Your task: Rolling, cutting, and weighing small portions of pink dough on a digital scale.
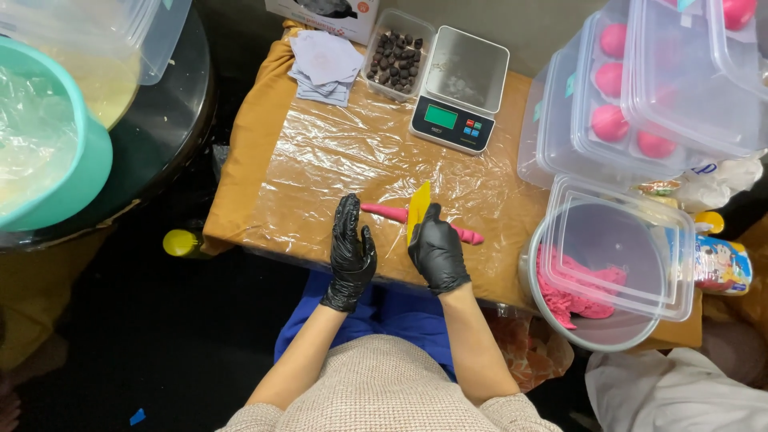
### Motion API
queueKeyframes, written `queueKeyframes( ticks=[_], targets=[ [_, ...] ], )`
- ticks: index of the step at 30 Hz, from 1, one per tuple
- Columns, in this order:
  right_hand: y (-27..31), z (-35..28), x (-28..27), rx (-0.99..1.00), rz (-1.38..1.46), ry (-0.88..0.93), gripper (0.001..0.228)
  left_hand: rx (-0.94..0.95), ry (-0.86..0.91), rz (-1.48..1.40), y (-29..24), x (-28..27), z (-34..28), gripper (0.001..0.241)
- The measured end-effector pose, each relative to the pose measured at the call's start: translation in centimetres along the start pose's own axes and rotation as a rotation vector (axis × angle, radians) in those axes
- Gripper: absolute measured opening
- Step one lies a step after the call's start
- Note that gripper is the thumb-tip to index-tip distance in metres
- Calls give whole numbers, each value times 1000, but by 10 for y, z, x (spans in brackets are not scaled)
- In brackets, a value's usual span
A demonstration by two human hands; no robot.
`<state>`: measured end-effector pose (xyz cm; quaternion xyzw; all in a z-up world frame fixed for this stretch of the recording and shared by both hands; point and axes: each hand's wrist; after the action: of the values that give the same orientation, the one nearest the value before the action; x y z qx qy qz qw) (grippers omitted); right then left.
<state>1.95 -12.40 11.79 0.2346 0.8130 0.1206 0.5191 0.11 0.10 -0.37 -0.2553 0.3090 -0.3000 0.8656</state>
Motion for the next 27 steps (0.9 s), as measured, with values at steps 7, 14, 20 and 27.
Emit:
queueKeyframes(
  ticks=[7, 14, 20, 27],
  targets=[
    [0, 24, 25, -258, -183, -61, 52, 8, 15, -25, -4, -3, 5, 48],
    [-10, 58, 46, -179, -142, 14, 62, -23, -5, -9, -4, 0, 2, 42],
    [29, -6, 10, -125, -99, 81, 51, -68, -23, -31, -4, -2, 2, 43],
    [17, 20, 17, -257, -164, -67, 49, -64, -35, -43, -8, -5, 2, 43]
  ],
)
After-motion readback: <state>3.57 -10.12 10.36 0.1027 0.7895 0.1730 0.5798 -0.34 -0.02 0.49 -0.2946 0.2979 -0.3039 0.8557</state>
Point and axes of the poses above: each hand's wrist, its own z-axis towards the middle knuckle, its own x-axis out of the palm, y = z × x, and after that the axes turned 6 degrees about y, right-handed
